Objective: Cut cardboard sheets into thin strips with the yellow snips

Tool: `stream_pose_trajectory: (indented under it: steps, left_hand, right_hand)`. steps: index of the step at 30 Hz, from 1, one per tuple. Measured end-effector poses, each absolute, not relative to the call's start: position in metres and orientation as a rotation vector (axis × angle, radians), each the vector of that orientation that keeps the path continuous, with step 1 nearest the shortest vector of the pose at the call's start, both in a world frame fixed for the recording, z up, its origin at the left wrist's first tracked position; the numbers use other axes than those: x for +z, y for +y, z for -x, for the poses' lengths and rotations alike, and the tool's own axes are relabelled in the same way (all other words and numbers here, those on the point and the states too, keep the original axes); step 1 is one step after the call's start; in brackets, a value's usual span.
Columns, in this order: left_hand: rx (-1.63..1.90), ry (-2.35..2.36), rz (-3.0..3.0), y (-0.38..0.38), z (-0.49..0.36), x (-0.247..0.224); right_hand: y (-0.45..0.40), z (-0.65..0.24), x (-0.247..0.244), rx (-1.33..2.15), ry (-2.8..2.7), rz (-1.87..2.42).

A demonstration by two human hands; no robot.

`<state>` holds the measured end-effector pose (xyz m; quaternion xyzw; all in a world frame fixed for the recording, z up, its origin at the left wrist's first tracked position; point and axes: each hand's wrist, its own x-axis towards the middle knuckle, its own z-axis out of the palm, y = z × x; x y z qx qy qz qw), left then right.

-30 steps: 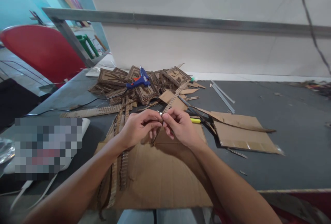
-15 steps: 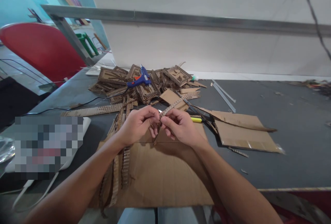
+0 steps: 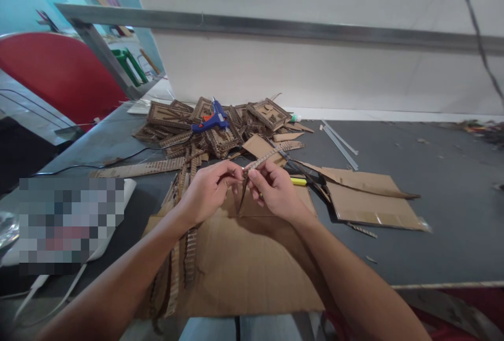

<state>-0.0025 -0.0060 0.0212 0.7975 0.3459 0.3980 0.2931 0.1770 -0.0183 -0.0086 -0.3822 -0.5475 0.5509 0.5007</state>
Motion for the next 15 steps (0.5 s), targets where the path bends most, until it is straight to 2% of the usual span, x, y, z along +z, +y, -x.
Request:
stream_pose_trajectory:
  steps: [6, 15]
  left_hand:
    - [1.229, 0.796, -2.243, -0.0018, 0.0041, 0.0137]
    - [1.157, 0.733, -2.233, -0.0031, 0.0029, 0.0123]
  right_hand:
    - [-0.0134, -0.1811, -0.0106, 1.317, -1.213, 0.855]
    - [-0.0136, -0.1800, -0.0020, 1.354, -1.050, 0.831]
